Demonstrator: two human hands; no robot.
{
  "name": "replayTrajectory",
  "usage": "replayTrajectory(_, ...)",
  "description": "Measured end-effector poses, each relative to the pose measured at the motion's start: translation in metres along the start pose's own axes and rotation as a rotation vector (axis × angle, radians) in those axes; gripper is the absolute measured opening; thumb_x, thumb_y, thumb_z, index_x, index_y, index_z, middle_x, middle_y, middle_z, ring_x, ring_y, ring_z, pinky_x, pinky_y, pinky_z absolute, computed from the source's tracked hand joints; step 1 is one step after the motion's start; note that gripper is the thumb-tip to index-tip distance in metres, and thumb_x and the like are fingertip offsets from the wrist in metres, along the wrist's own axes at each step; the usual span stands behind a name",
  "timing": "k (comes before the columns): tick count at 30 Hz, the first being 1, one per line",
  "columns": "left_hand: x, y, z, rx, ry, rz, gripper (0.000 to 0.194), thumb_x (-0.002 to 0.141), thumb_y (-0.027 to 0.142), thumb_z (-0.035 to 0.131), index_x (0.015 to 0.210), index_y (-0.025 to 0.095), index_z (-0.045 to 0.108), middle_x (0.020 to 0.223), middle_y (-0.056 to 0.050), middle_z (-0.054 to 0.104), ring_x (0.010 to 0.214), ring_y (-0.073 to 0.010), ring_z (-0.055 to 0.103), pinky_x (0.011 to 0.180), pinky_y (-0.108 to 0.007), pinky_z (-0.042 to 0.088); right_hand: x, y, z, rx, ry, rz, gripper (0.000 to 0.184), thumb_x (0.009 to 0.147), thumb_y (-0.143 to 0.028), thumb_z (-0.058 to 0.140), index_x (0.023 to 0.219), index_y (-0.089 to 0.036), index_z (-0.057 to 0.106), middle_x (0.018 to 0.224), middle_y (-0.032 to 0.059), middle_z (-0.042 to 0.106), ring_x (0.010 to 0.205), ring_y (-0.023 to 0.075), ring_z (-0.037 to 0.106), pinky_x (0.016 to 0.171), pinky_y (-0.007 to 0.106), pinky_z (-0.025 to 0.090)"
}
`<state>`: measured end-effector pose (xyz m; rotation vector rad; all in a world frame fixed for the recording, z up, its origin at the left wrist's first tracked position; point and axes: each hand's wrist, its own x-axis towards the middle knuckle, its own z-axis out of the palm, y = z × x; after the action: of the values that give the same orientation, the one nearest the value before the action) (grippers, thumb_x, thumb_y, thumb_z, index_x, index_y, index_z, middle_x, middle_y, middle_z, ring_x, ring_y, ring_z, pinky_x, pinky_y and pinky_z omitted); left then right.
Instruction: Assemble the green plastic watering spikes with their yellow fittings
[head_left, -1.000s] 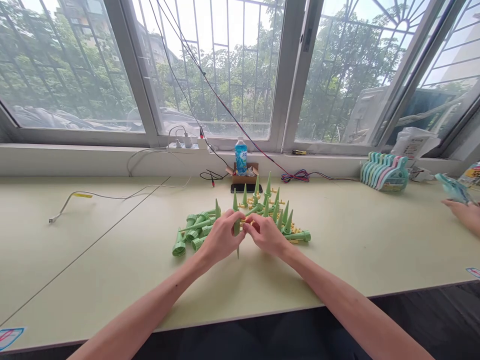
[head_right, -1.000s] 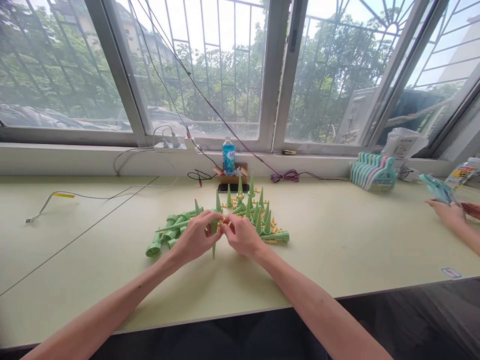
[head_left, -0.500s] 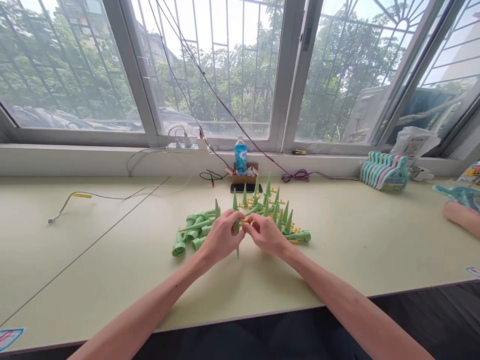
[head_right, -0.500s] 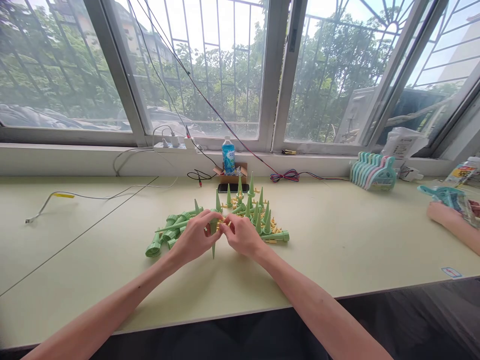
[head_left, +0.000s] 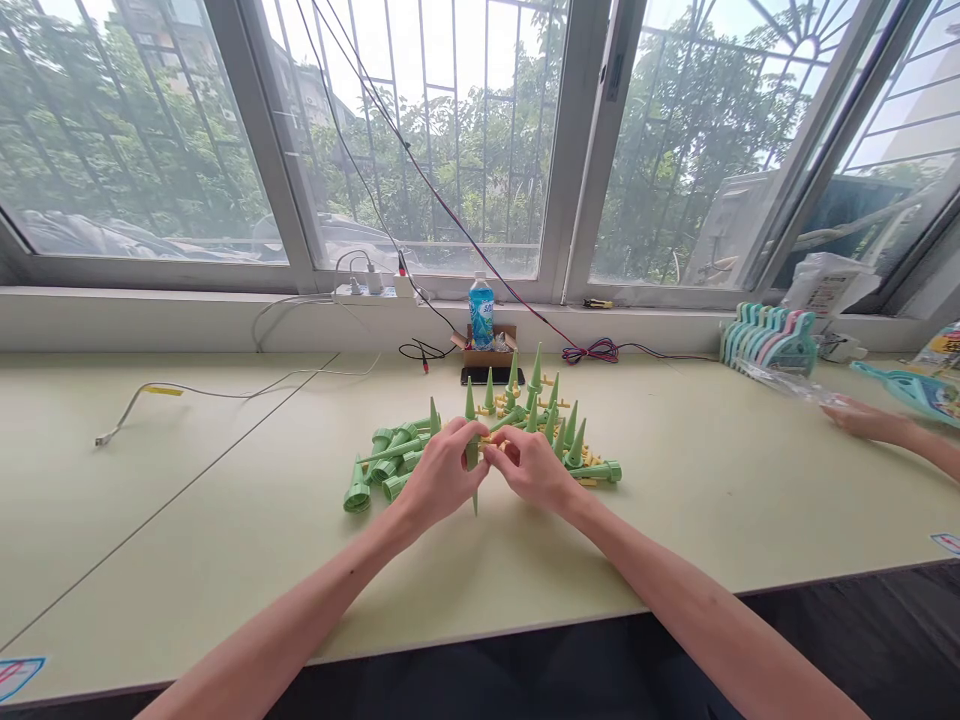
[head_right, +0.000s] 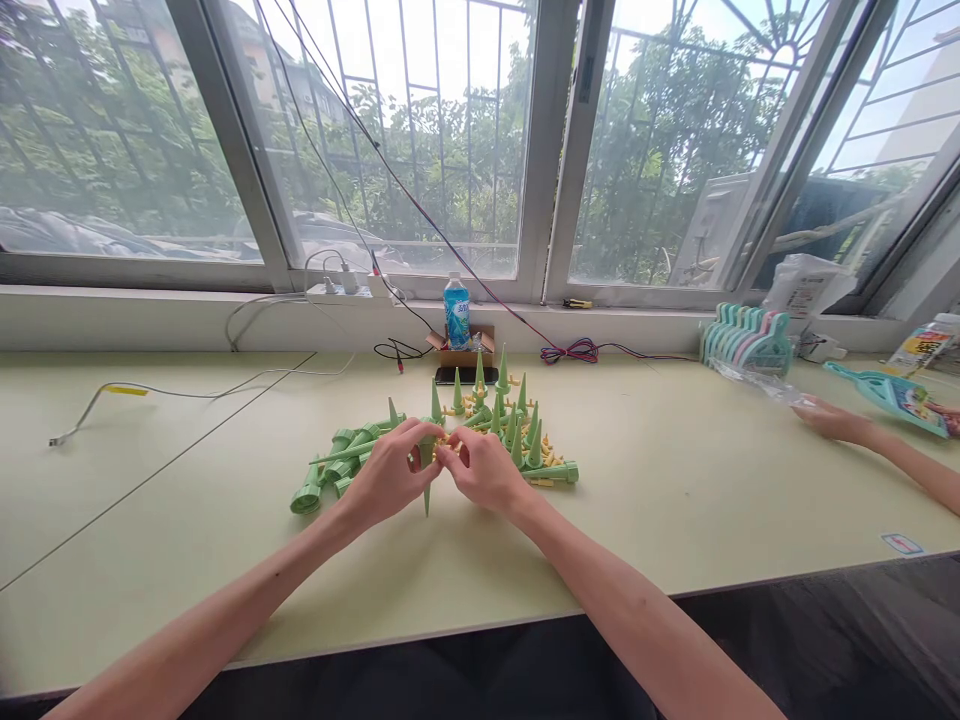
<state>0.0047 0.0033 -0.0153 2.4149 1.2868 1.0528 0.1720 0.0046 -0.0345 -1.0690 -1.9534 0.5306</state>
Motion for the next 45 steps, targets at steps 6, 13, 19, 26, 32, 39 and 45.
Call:
replayTrajectory(6, -0.0010, 0.0001, -0.0003, -0.006, -0.006, 0.017, 0.015, 0.084, 0.024, 0.053, 0.096, 0.021, 0.061, 0.088, -0.002, 0.055, 0.056, -0.0091, 0.050, 0.059, -0.027, 0.046, -0.0006, 0.0008, -0.0001, 0.012, -0.012, -0.007, 0.020, 0.091, -0.032, 0.047, 0.081, -0.018, 0.057, 0.055, -0.0045, 0.047, 0.048, 0.0097, 0.037, 0.050, 0.023, 0.030)
replayTrajectory(13, -0.0011, 0.0000, -0.0005, -0.003, -0.006, 0.050, 0.014, 0.085, 0.026, 0.053, 0.096, 0.022, 0.061, 0.086, -0.001, 0.055, 0.055, -0.0094, 0.050, 0.058, -0.026, 0.046, 0.0010, 0.0004, -0.0002, 0.023, -0.007, -0.009, 0.031, 0.093, -0.035, 0.043, 0.067, -0.019, 0.050, 0.057, -0.0029, 0.046, 0.051, 0.0101, 0.035, 0.051, 0.024, 0.028)
replayTrajectory(19, -0.0009, 0.0005, -0.0006, -0.003, -0.006, 0.034, 0.013, 0.084, 0.025, 0.054, 0.095, 0.022, 0.061, 0.086, -0.001, 0.055, 0.056, -0.0094, 0.050, 0.059, -0.026, 0.045, 0.0008, -0.0008, -0.0008, -0.003, 0.011, -0.015, 0.033, 0.093, -0.036, 0.044, 0.066, -0.018, 0.050, 0.055, -0.0033, 0.045, 0.050, 0.0096, 0.035, 0.050, 0.024, 0.027)
replayTrajectory(26, -0.0010, -0.0005, 0.0003, -0.003, 0.004, 0.033, 0.014, 0.083, 0.023, 0.054, 0.096, 0.021, 0.060, 0.087, -0.001, 0.055, 0.056, -0.0092, 0.050, 0.059, -0.026, 0.046, -0.0005, 0.0001, -0.0008, 0.009, -0.005, 0.000, 0.022, 0.091, -0.035, 0.048, 0.081, -0.018, 0.058, 0.053, -0.0046, 0.046, 0.047, 0.0100, 0.037, 0.050, 0.024, 0.030)
replayTrajectory(32, -0.0009, -0.0006, 0.0002, 0.002, -0.006, 0.040, 0.014, 0.085, 0.026, 0.053, 0.096, 0.021, 0.061, 0.086, -0.001, 0.054, 0.056, -0.0093, 0.048, 0.059, -0.027, 0.045, 0.0008, 0.0001, -0.0008, 0.024, -0.001, -0.014, 0.028, 0.092, -0.034, 0.045, 0.069, -0.019, 0.051, 0.057, -0.0031, 0.047, 0.051, 0.0100, 0.036, 0.050, 0.024, 0.028)
replayTrajectory(39, -0.0012, -0.0022, 0.0009, -0.018, -0.005, 0.065, 0.016, 0.082, 0.025, 0.056, 0.097, 0.022, 0.060, 0.087, -0.001, 0.055, 0.057, -0.0096, 0.049, 0.059, -0.026, 0.046, 0.0017, -0.0005, -0.0007, -0.012, 0.016, -0.027, 0.039, 0.094, -0.037, 0.040, 0.060, -0.018, 0.044, 0.054, -0.0030, 0.041, 0.050, 0.0099, 0.032, 0.050, 0.025, 0.025)
replayTrajectory(45, -0.0008, -0.0007, -0.0002, -0.011, 0.017, 0.035, 0.014, 0.083, 0.024, 0.054, 0.095, 0.021, 0.061, 0.088, -0.002, 0.056, 0.056, -0.0092, 0.051, 0.059, -0.026, 0.046, 0.0004, -0.0012, -0.0009, 0.004, 0.004, 0.005, 0.025, 0.092, -0.038, 0.047, 0.079, -0.018, 0.057, 0.054, -0.0042, 0.046, 0.048, 0.0098, 0.036, 0.050, 0.024, 0.029)
